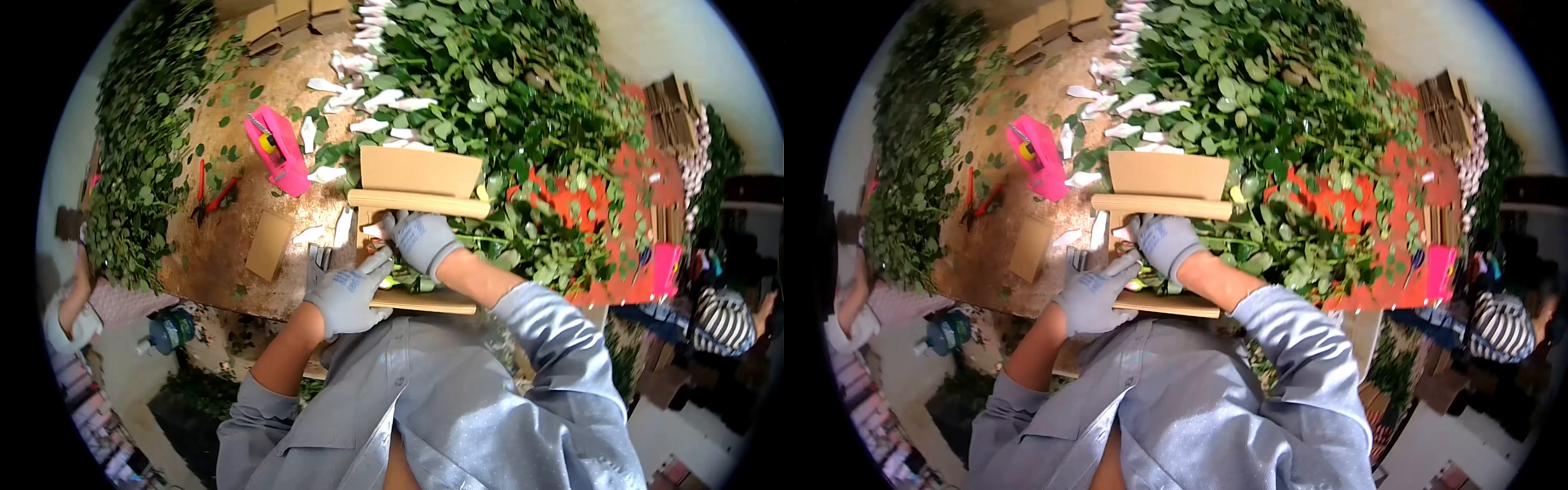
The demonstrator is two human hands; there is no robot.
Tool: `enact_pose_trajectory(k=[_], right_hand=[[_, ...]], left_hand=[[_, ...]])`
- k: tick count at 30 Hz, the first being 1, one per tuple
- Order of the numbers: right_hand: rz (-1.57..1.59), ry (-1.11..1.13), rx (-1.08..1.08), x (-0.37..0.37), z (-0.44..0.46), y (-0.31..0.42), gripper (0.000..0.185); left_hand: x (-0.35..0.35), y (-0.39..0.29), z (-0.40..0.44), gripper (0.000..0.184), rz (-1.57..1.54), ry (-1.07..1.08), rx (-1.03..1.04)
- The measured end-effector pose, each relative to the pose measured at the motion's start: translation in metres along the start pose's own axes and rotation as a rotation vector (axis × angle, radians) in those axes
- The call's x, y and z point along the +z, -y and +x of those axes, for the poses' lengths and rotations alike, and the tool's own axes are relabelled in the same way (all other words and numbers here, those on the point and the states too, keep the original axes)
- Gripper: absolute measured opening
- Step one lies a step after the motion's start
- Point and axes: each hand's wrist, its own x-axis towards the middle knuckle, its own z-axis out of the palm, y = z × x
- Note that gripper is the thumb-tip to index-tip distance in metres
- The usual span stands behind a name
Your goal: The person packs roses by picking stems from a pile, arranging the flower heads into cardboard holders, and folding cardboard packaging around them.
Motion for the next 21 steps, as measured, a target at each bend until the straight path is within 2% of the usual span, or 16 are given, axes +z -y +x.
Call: enact_pose_trajectory(k=[1, 3, 4, 5, 7, 8, 10, 11, 13, 15, 21], right_hand=[[0.046, -0.005, -0.018, -0.009, -0.004, -0.004, 0.031], [0.128, -0.037, -0.037, -0.006, -0.006, -0.012, 0.031], [0.192, -0.054, -0.051, -0.003, -0.006, -0.014, 0.029], [0.197, -0.049, -0.046, -0.001, -0.007, -0.016, 0.029], [0.182, -0.071, -0.051, -0.001, -0.004, -0.015, 0.030], [0.176, -0.056, -0.039, -0.001, -0.005, -0.014, 0.030], [0.175, -0.102, -0.041, 0.001, -0.005, -0.013, 0.031], [0.166, -0.147, -0.036, 0.002, -0.005, -0.014, 0.031], [0.171, -0.091, -0.028, -0.006, -0.004, -0.014, 0.031], [0.173, -0.033, -0.017, -0.008, -0.005, -0.015, 0.032], [0.169, -0.103, -0.037, 0.000, -0.002, -0.015, 0.031]], left_hand=[[0.000, 0.008, 0.001, 0.080, 0.008, 0.030, 0.008], [-0.004, 0.030, 0.005, 0.082, -0.164, -0.128, 0.264], [-0.019, 0.029, 0.007, 0.075, -0.360, -0.136, 0.280], [-0.035, 0.021, 0.006, 0.067, -0.418, -0.172, 0.182], [-0.040, 0.027, 0.020, 0.056, -0.159, -0.339, 0.109], [-0.040, 0.031, 0.027, 0.056, -0.158, -0.336, 0.102], [-0.033, 0.037, 0.042, 0.043, 0.141, -0.339, 0.015], [-0.027, 0.039, 0.046, 0.043, 0.142, -0.335, 0.012], [-0.013, 0.043, 0.053, 0.034, 0.374, -0.442, 0.028], [-0.008, 0.048, 0.057, 0.032, 0.403, -0.450, 0.037], [-0.013, 0.058, 0.062, 0.020, 0.506, -0.416, 0.084]])
